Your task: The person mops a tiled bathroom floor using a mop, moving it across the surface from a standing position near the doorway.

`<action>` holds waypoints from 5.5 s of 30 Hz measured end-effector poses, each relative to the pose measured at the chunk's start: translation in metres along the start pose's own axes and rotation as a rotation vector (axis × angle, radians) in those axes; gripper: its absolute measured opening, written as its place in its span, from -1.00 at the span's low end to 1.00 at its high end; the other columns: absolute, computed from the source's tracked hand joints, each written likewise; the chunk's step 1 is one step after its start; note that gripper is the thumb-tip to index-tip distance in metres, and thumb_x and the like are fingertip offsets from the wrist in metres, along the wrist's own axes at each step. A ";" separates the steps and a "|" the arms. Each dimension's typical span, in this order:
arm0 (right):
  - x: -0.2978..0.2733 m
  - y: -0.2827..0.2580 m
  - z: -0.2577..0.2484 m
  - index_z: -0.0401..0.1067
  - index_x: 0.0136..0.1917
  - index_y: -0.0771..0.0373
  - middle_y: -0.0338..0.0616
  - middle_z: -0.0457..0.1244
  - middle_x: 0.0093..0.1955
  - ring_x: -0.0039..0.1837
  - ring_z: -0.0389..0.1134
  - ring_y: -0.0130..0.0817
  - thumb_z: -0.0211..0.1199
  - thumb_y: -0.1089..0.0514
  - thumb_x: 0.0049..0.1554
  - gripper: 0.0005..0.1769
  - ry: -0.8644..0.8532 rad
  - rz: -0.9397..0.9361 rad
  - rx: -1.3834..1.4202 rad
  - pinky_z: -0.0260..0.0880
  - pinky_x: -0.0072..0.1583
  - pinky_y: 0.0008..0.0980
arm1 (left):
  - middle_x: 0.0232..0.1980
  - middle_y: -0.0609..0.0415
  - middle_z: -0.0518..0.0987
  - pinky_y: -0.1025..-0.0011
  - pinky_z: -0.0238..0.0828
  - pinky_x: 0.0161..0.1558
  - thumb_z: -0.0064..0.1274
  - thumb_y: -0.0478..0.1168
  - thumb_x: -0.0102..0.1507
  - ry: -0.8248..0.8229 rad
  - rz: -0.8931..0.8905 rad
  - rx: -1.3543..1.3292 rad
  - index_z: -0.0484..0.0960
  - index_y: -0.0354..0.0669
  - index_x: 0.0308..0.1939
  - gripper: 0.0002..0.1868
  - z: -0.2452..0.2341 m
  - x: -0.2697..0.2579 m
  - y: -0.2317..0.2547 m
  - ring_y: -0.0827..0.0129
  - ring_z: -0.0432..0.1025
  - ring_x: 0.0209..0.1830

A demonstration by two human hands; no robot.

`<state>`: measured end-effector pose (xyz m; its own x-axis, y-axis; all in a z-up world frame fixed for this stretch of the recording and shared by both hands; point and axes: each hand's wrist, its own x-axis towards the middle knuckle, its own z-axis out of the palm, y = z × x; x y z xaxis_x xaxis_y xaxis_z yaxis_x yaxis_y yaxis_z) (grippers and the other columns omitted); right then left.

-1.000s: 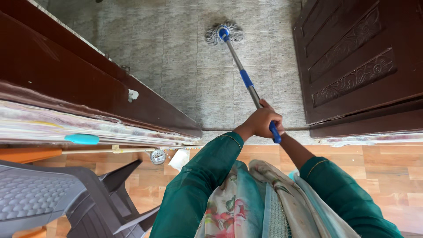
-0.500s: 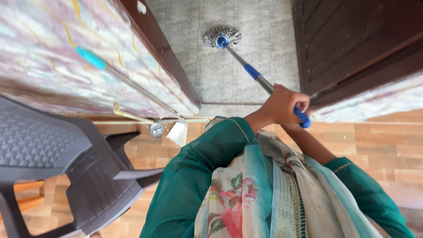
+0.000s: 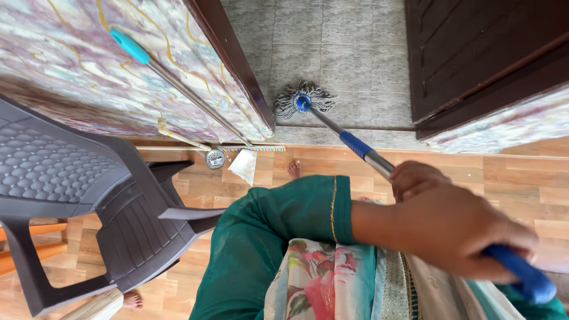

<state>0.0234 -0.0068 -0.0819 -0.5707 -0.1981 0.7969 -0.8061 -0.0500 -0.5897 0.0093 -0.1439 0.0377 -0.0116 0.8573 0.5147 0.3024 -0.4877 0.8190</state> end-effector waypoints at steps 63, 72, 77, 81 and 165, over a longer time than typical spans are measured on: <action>0.001 0.203 -0.125 0.36 -0.27 0.29 -0.11 0.28 -0.25 -0.12 0.35 -0.16 0.31 0.30 -0.10 -0.86 0.109 0.382 -0.564 0.38 -0.04 -0.23 | -0.48 0.11 0.51 0.22 0.38 -0.31 0.13 -0.16 0.12 -0.115 0.075 0.234 0.46 0.01 -0.47 -0.84 -0.148 0.029 -0.278 0.16 0.50 -0.44; -0.031 0.258 -0.164 0.50 -0.20 0.22 -0.16 0.36 -0.03 0.06 0.40 -0.16 0.39 0.13 0.01 -0.86 -0.214 0.613 -0.809 0.43 0.02 -0.25 | -0.33 -0.02 0.52 0.11 0.40 -0.10 0.10 -0.20 0.12 -0.130 -0.037 0.411 0.51 -0.09 -0.37 -0.90 -0.157 0.000 -0.359 0.04 0.47 -0.22; -0.036 0.179 -0.178 0.52 -0.17 0.18 -0.18 0.38 -0.03 0.06 0.43 -0.24 0.32 0.16 -0.06 -0.86 -0.203 0.540 -0.791 0.45 0.01 -0.33 | -0.38 0.06 0.60 0.19 0.44 -0.17 0.11 -0.17 0.18 -0.165 -0.076 0.325 0.56 -0.05 -0.42 -0.88 -0.107 0.045 -0.331 0.12 0.55 -0.30; -0.048 0.097 -0.180 0.49 -0.08 0.31 -0.08 0.39 0.00 0.01 0.44 -0.13 0.23 0.06 0.03 -0.72 0.081 0.524 -0.547 0.46 0.07 -0.26 | -0.36 0.08 0.62 0.26 0.46 -0.17 0.11 -0.16 0.17 -0.097 -0.010 0.295 0.54 -0.03 -0.42 -0.89 -0.053 0.081 -0.271 0.15 0.57 -0.29; 0.030 0.252 -0.130 0.23 -0.24 0.10 -0.17 0.35 -0.24 -0.15 0.45 -0.28 0.31 0.19 0.15 -0.74 0.251 -0.032 -0.464 0.50 0.22 -0.07 | -0.41 0.19 0.58 0.39 0.43 -0.21 0.19 0.03 0.18 0.294 -0.244 0.340 0.57 0.00 -0.34 -0.76 -0.161 0.051 -0.211 0.32 0.56 -0.33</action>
<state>-0.2170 0.1014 -0.1891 -0.5192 0.0394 0.8537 -0.7756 0.3979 -0.4901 -0.2088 -0.0235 -0.0678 -0.3738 0.8328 0.4083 0.5498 -0.1556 0.8207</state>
